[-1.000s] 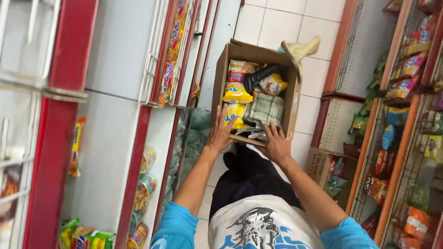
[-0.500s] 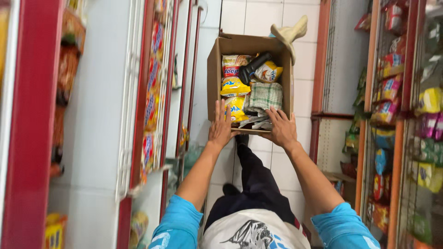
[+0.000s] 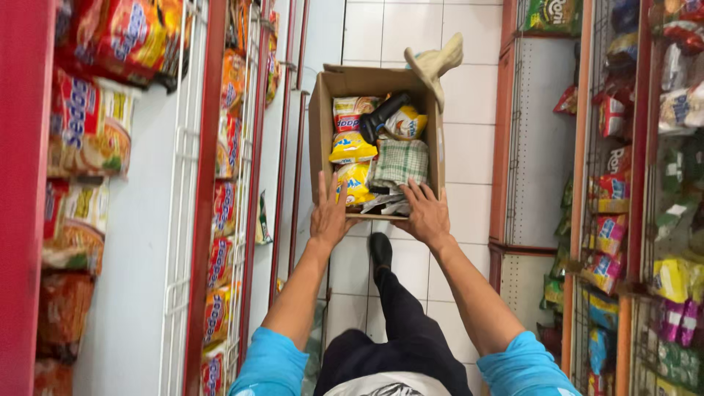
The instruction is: The person takes snack packets from a cardboard box, scans each with a barcode scanner, and places them on a store shelf. The person handles multiple snack brands and finishes by wiping the shelf with a cloth.
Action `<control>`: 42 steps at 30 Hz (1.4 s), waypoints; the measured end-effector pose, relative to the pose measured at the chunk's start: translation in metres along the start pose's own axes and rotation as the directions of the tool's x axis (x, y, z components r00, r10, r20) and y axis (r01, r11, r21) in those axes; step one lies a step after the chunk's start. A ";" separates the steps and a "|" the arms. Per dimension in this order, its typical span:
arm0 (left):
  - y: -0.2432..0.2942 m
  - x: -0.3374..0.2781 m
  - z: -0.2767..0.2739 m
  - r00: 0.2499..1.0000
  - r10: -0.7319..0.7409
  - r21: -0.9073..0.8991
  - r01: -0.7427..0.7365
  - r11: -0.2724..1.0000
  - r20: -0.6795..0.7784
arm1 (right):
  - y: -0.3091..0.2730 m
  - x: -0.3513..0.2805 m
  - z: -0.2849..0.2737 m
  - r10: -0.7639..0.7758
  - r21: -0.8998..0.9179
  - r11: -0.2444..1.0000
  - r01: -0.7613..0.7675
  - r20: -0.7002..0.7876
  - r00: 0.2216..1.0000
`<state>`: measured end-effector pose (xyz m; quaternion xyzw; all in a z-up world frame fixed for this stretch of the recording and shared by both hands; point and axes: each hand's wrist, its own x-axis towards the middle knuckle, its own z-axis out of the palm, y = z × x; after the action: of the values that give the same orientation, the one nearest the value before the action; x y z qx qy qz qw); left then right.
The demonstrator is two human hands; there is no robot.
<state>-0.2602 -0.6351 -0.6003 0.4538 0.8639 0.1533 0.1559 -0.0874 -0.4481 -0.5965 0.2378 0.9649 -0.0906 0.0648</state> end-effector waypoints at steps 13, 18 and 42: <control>0.027 0.035 -0.023 0.985 0.033 -0.110 -0.052 0.993 -0.172 | -0.006 0.006 -0.025 0.118 0.454 0.890 -0.051 -0.121 0.986; 0.055 0.128 -0.024 0.985 0.097 -0.453 -0.150 0.879 -0.139 | 0.027 0.068 -0.051 0.408 0.538 0.823 -0.183 -0.336 0.849; 0.073 0.331 -0.035 0.958 0.284 -0.744 -0.223 0.630 -0.046 | 0.089 0.278 -0.115 0.720 0.688 0.607 -0.398 -0.264 0.642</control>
<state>-0.3996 -0.3244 -0.5821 0.4731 0.6473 0.4941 0.3363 -0.2995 -0.2226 -0.5440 0.5623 0.7378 -0.2814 -0.2455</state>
